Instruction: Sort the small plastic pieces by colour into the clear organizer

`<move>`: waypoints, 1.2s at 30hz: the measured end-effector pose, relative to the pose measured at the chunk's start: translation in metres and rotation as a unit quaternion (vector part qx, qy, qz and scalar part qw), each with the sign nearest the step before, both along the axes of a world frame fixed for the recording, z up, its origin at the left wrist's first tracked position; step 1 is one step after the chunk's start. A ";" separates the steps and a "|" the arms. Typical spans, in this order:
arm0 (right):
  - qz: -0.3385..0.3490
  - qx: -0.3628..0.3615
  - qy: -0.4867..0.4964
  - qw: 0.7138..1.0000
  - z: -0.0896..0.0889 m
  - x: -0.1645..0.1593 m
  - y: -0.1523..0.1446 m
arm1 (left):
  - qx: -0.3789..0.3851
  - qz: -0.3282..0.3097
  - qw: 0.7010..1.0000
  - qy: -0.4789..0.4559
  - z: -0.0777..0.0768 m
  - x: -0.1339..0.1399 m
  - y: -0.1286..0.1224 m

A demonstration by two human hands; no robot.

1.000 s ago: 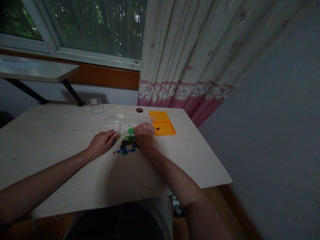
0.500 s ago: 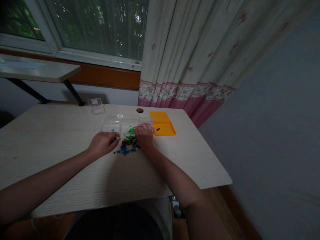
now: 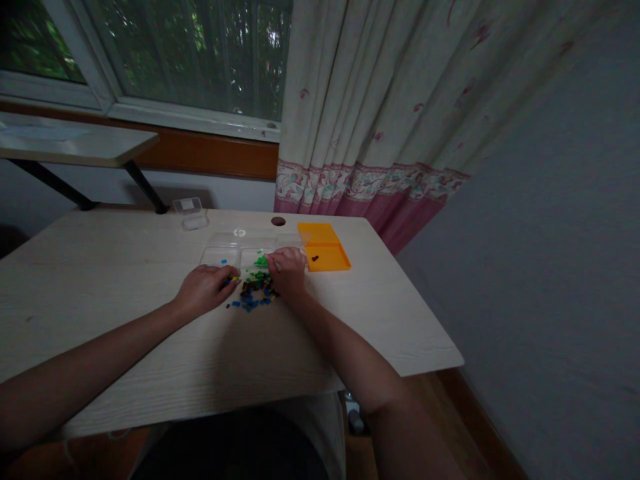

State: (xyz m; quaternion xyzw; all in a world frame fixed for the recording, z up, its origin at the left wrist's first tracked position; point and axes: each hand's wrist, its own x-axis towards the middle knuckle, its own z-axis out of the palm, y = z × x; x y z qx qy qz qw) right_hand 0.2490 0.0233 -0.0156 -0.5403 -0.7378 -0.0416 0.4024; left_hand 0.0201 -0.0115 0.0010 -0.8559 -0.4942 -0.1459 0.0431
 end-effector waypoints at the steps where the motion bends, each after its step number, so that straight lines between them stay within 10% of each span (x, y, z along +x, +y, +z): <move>1: 0.000 -0.001 0.001 1.000 0.001 0.000 -0.001 | -0.001 -0.002 1.000 0.000 0.000 0.000 0.000; 36: 0.160 -0.016 -0.112 0.981 0.017 -0.021 -0.030 | -0.098 -0.016 0.977 -0.191 0.000 0.005 0.006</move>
